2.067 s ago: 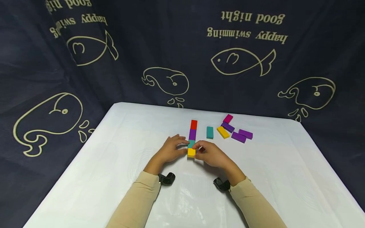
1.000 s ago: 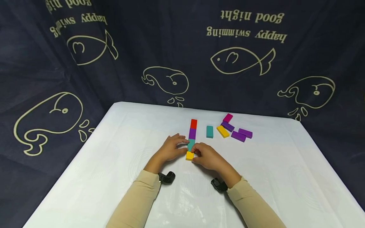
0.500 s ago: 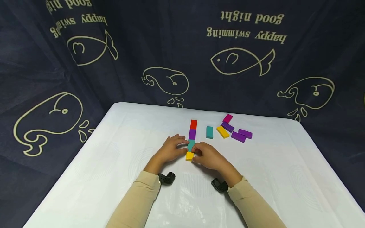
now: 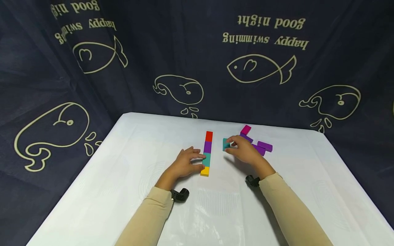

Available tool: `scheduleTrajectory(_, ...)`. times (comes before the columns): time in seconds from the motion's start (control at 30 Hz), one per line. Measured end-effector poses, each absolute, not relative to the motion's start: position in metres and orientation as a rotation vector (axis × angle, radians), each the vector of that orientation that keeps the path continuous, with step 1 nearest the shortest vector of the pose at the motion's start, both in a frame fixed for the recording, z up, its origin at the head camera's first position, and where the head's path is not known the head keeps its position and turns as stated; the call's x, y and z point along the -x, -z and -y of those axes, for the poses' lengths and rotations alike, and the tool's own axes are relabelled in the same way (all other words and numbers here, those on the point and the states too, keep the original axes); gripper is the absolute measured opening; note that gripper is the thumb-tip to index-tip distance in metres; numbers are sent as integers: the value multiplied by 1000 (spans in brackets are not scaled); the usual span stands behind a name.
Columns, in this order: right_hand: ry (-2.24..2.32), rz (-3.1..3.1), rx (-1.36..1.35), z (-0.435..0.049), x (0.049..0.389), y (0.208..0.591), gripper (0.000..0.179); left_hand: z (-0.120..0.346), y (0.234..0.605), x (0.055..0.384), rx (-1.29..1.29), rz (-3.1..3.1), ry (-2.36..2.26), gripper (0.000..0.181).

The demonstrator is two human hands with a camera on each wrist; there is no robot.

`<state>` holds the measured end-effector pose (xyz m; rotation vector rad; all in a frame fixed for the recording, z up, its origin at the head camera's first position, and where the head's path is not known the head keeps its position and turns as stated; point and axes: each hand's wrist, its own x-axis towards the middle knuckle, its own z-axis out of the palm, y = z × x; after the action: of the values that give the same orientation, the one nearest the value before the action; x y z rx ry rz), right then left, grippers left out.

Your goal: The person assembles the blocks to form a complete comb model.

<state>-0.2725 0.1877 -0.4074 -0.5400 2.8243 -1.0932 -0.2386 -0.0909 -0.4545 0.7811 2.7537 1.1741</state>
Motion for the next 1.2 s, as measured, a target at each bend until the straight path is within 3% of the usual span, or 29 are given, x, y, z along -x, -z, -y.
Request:
scheduleTrajectory(0.43, 1068, -2718, 384, -204, 311, 415, 51, 93, 458, 240, -776, -2761, -1147, 38)
scheduleTrajectory(1.2, 816, -2757, 397, -198, 316, 423, 62, 92, 461, 242, -767, -2789, -1111, 38)
